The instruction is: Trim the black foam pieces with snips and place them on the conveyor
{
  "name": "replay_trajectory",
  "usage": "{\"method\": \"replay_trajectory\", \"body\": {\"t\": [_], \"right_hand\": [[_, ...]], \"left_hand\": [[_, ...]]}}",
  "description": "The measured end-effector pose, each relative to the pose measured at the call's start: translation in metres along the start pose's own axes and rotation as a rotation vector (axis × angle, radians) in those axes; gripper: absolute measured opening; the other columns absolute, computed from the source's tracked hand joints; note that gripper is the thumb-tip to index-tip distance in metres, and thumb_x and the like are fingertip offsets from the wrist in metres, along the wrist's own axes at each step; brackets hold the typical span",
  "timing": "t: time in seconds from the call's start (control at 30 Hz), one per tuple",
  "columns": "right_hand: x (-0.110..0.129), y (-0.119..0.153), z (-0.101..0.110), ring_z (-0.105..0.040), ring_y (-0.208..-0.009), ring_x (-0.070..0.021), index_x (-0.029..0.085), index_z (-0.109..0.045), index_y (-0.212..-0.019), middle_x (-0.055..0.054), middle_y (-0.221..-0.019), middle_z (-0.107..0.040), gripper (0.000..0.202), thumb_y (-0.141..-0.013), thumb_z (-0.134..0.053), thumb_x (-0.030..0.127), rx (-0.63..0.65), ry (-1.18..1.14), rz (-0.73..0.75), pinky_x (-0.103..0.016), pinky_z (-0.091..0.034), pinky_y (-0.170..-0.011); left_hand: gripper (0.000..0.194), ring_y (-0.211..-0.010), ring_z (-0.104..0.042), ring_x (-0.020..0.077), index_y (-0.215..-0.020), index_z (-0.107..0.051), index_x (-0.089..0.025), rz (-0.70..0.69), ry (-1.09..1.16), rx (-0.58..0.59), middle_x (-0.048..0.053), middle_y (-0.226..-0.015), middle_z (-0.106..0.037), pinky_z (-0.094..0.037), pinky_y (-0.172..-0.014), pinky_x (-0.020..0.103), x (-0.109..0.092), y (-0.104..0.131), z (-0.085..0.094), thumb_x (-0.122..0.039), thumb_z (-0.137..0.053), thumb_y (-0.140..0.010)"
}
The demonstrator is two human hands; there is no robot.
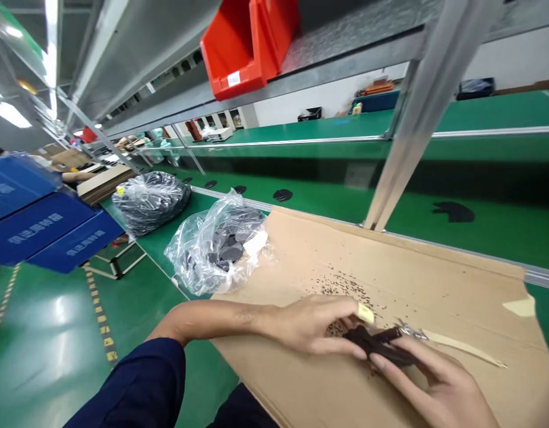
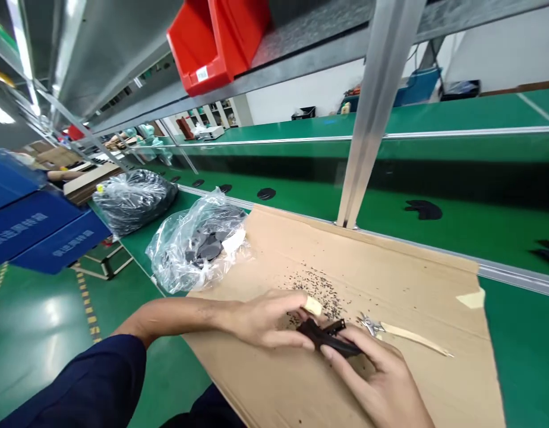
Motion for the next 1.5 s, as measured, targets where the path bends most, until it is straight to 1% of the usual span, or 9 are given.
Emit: {"method": "replay_trajectory", "body": {"t": [0.07,0.17,0.3,0.47,0.7,0.87,1.03,1.23,1.5], "right_hand": [[0.0,0.0,-0.001,-0.071,-0.07,-0.0224,0.025,-0.073,-0.082,-0.005,-0.081,-0.075,0.039,-0.08,-0.065,0.063,-0.027,-0.002,-0.019,-0.032,-0.06,-0.068],[-0.008,0.0,0.008,-0.071,-0.07,-0.0242,0.025,-0.073,-0.082,-0.006,-0.081,-0.076,0.041,-0.076,-0.068,0.065,-0.147,-0.005,-0.084,-0.035,-0.061,-0.07],[-0.013,-0.001,0.011,-0.073,-0.074,-0.0268,0.026,-0.075,-0.085,-0.006,-0.086,-0.078,0.039,-0.075,-0.069,0.062,-0.175,-0.04,-0.127,-0.038,-0.061,-0.069],[-0.009,-0.001,0.011,-0.073,-0.075,-0.027,0.025,-0.077,-0.084,-0.006,-0.086,-0.079,0.038,-0.076,-0.069,0.061,-0.172,-0.09,-0.122,-0.038,-0.06,-0.07],[-0.02,0.002,0.006,-0.072,-0.077,-0.0251,0.024,-0.078,-0.089,-0.006,-0.089,-0.078,0.037,-0.077,-0.068,0.058,-0.161,-0.155,-0.212,-0.036,-0.058,-0.072],[-0.023,0.002,0.001,-0.068,-0.068,-0.0223,0.021,-0.077,-0.084,-0.005,-0.079,-0.076,0.037,-0.079,-0.066,0.056,-0.121,-0.145,-0.211,-0.032,-0.055,-0.061],[-0.02,0.004,-0.003,-0.065,-0.065,-0.0218,0.02,-0.072,-0.074,-0.004,-0.065,-0.068,0.038,-0.081,-0.065,0.056,-0.088,-0.172,-0.232,-0.03,-0.052,-0.054],[-0.01,0.009,-0.008,-0.062,-0.065,-0.02,0.018,-0.073,-0.08,-0.005,-0.071,-0.069,0.038,-0.081,-0.068,0.055,-0.05,-0.274,-0.236,-0.031,-0.053,-0.055],[-0.008,0.012,-0.013,-0.059,-0.061,-0.016,0.018,-0.067,-0.074,-0.002,-0.066,-0.064,0.035,-0.084,-0.066,0.051,-0.012,-0.323,-0.278,-0.03,-0.05,-0.054]], "left_hand": [[0.037,-0.101,-0.068,0.0208,-0.117,-0.059,-0.014,0.071,-0.203,-0.016,0.011,-0.107,-0.07,-0.057,-0.092,0.033,0.007,0.015,0.024,-0.036,-0.071,-0.089],[0.014,-0.103,-0.067,0.0221,-0.097,-0.064,-0.019,0.501,-0.637,-0.131,0.008,-0.103,-0.071,-0.053,-0.096,0.034,0.048,0.052,0.105,-0.032,-0.061,-0.094],[0.017,-0.104,-0.068,0.0326,-0.087,-0.062,-0.018,0.76,-0.74,-0.222,0.011,-0.094,-0.071,-0.052,-0.094,0.041,0.089,0.107,0.184,-0.02,-0.075,-0.076],[0.03,-0.103,-0.069,0.0341,-0.097,-0.06,-0.02,0.834,-0.667,-0.361,0.01,-0.096,-0.073,-0.052,-0.094,0.043,0.11,0.142,0.205,-0.024,-0.076,-0.072],[0.041,-0.108,-0.067,0.0265,-0.111,-0.053,-0.019,0.7,-0.217,-0.699,0.01,-0.105,-0.071,-0.051,-0.099,0.041,0.105,0.129,0.217,-0.047,-0.065,-0.083],[0.044,-0.098,-0.067,0.0212,-0.111,-0.053,-0.019,0.617,0.271,-0.782,0.011,-0.108,-0.068,-0.057,-0.08,0.034,0.101,0.101,0.185,-0.059,-0.042,-0.094],[0.038,-0.057,-0.048,0.0096,-0.099,-0.059,-0.018,0.601,0.641,-0.66,0.004,-0.079,-0.055,-0.038,-0.044,0.017,0.09,0.059,0.102,-0.054,-0.051,-0.093],[0.027,-0.047,-0.032,0.004,-0.09,-0.061,-0.016,0.613,1.084,-0.495,-0.005,-0.066,-0.039,-0.024,-0.038,0.013,0.069,0.012,0.01,-0.04,-0.073,-0.086],[0.026,-0.064,-0.055,0.0088,-0.101,-0.068,-0.017,0.672,1.099,-0.471,0.0,-0.078,-0.058,-0.047,-0.054,0.017,0.062,0.0,-0.012,-0.023,-0.073,-0.075]]}}
Point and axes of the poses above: each hand's wrist, its own y-axis away from the middle knuckle, its own z-axis out of the back of the hand, x = y × z, the point moved 8 cm from there along -y, towards the middle knuckle
